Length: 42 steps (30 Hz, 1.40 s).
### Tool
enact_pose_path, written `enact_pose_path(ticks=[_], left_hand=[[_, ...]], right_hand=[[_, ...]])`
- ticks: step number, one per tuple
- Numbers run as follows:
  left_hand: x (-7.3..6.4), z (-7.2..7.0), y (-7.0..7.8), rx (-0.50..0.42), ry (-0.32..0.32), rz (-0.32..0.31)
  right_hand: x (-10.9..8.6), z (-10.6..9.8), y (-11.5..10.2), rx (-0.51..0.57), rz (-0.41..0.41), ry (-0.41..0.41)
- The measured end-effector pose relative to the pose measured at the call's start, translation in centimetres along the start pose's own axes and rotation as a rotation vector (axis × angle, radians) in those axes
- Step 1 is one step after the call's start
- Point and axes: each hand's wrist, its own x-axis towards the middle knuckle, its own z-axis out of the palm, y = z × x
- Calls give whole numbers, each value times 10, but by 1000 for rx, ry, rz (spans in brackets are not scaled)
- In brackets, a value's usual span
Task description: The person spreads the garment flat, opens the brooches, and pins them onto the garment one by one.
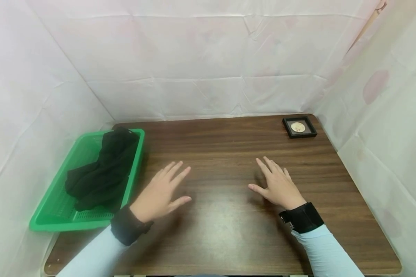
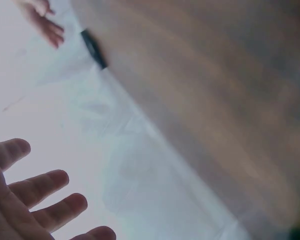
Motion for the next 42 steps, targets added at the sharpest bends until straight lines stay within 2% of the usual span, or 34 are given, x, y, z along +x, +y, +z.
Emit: enact_pose_path(ticks=[5,8,10,13,17,22,26,34,39,42], left_hand=[[5,-40,-26,33,63,-32],[4,-60,-49,52,82,-97],[2,-73,-66,47,61,-167],[-3,-88,-97,13,-1,-316],[-13,-96,-140,-33,-97,-495],[-26,-89,-183,-39,-223,-618],[-35,-77,-203,-43,-326,-667],[-49,-49,-223,-112,-464,-724],[-54,-30,-229,-139,-547,-710],[-55,-21,-232,-147,-556,-697]], right_hand=[[2,-7,-11,62,-43,62],[5,-10,-19,98,-66,92],[7,-12,-24,118,-80,102],[11,-14,-31,144,-107,111],[16,-12,-39,160,-130,107],[21,-6,-46,178,-147,101],[25,-2,-50,173,-158,94],[32,11,-56,201,-158,49],[37,18,-61,244,-135,-6],[40,22,-62,251,-124,-25]])
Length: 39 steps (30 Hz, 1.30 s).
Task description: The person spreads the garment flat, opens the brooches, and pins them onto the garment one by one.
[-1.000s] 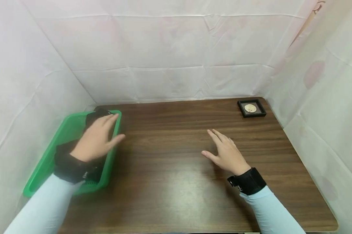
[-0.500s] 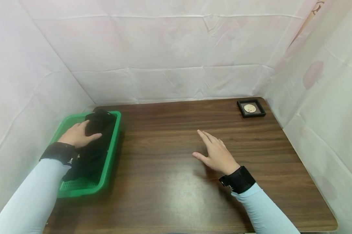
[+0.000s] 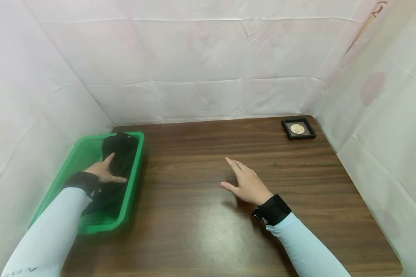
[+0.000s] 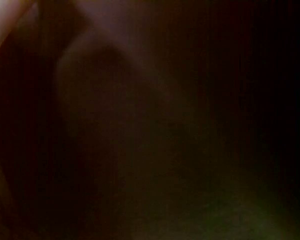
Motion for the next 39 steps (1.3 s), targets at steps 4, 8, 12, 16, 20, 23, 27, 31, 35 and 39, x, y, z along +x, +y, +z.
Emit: enact_pose_path(ticks=[4,8,12,16,20,23,27,31,35,39], left_hand=[[5,7,-3,5,38,20],[4,11,-4,26,94,43],[4,13,-4,27,119,55],[6,14,-7,16,142,79],[6,14,-10,18,177,78],[4,10,-10,22,190,58],[-2,0,-6,12,191,47],[-13,-15,-1,12,214,73],[-26,-34,4,9,246,88],[-33,-50,5,12,272,107]], right_hand=[[3,5,0,4,5,-11],[5,9,-1,10,1,-23],[5,10,-2,15,5,-32],[4,10,-2,16,10,-35],[3,12,-1,8,7,-33],[3,12,-1,12,5,-34],[3,12,-1,25,3,-34],[2,12,-1,20,-2,-33],[1,13,0,13,-4,-31],[0,13,1,17,1,-28]])
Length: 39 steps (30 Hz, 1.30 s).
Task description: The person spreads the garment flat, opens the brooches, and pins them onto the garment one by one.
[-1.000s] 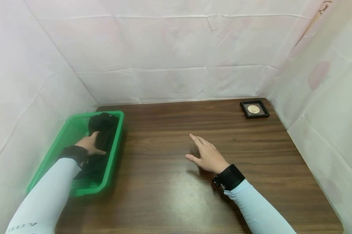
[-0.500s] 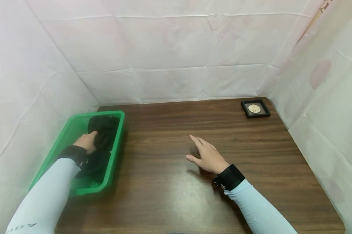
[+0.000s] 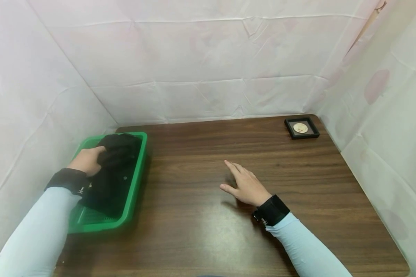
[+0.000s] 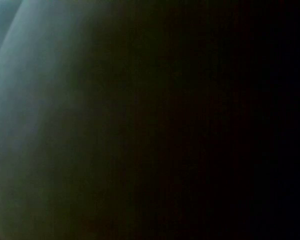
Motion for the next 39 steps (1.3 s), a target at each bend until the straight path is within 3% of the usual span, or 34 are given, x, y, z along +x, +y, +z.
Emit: enact_pose_path(ticks=[7,18,25,33,39], left_hand=[[-7,-26,7,-12,29,38],[-13,-78,38,54,74,104],[-14,-110,58,92,160,160],[-9,-141,70,131,263,239],[-5,-166,90,140,270,250]], right_hand=[[-1,0,0,5,7,-10],[-2,0,1,11,4,-8],[-3,2,2,15,5,-6],[-1,5,3,19,-7,2],[0,7,2,21,-7,8]])
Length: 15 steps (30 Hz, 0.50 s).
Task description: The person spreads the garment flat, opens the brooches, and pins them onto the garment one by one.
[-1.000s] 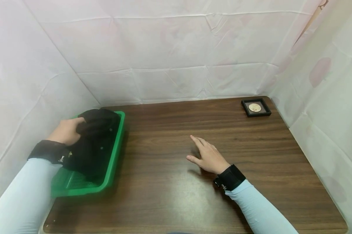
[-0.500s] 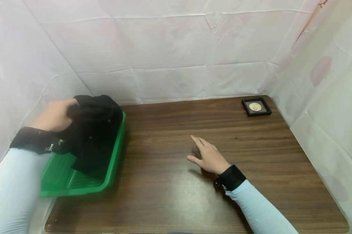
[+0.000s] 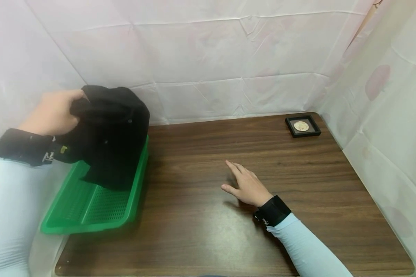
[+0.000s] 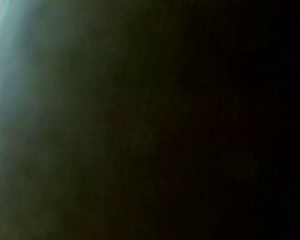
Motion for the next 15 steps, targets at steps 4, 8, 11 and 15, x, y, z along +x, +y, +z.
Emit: enact_pose_path(ticks=[4,8,11,15], left_hand=[[11,-22,13,31,12,10],[20,-42,28,64,51,36],[26,-56,40,79,93,49],[36,-73,57,100,147,79]], right_hand=[[0,1,0,1,-4,9],[1,3,-1,4,-4,14],[2,3,-1,9,-2,13],[2,4,-2,5,1,11]])
